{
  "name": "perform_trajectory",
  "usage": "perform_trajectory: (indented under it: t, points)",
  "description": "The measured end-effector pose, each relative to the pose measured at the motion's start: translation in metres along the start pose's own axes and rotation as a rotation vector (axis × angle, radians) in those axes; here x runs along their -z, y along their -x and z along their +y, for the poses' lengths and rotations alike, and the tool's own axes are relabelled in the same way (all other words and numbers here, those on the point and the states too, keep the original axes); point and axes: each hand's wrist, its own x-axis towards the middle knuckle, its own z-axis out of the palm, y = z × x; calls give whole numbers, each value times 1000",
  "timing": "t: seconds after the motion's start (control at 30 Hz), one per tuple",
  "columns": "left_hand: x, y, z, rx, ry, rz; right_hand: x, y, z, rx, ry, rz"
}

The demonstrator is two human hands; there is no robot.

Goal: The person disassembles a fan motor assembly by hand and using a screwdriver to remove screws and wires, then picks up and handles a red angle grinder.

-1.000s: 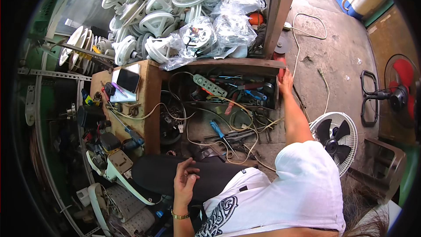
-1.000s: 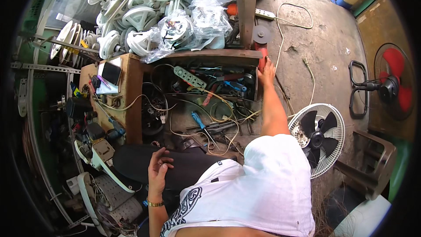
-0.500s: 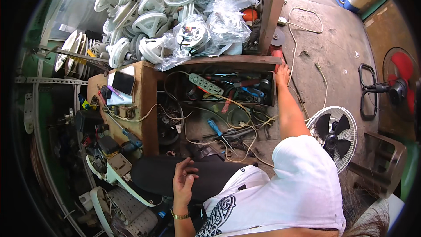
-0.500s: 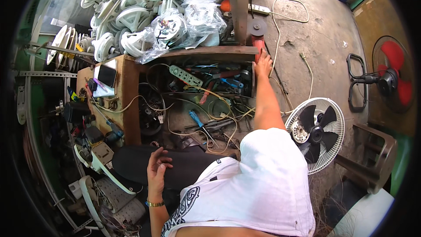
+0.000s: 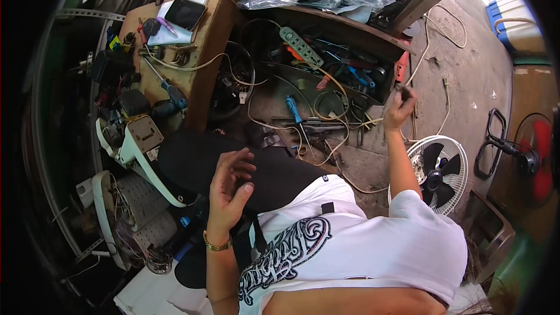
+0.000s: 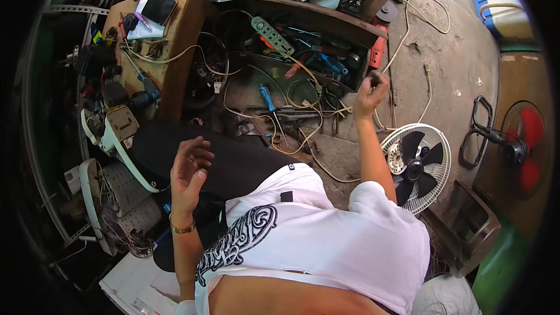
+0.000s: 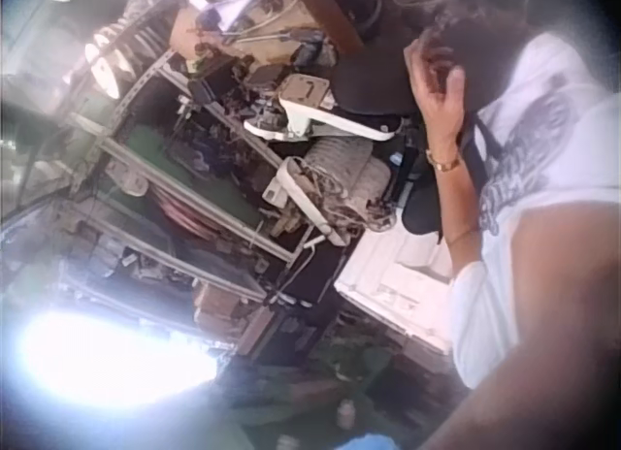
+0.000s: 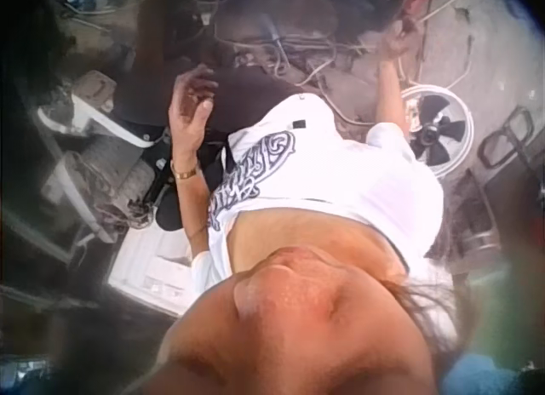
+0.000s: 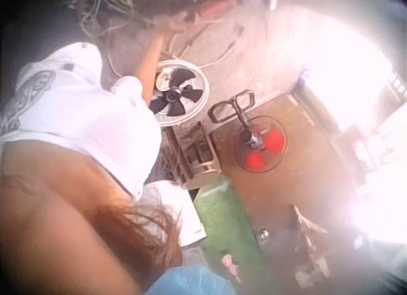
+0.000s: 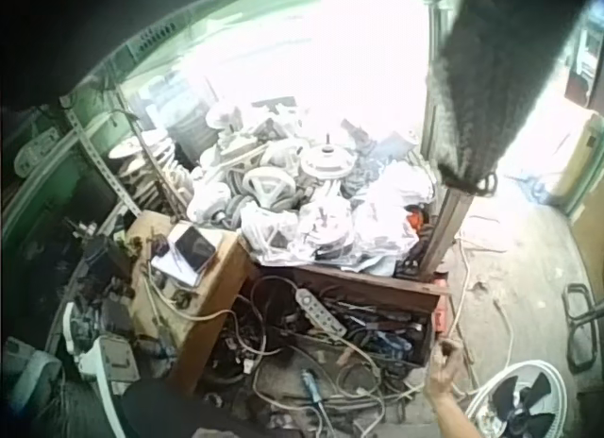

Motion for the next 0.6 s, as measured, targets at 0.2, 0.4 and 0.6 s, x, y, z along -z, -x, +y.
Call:
perform_trajectory:
  t: [0.2,0.4,0.6]
  points:
    - [39,45,40,-233,-150,115,-98,116,-120,36,75,-1082]
    - [74,99,73,-424,-356,2,-204,172,-69,-118,643,-1187]
    - [115,164,48,-215,-569,498,-211,188,-83,-23,636,-1279]
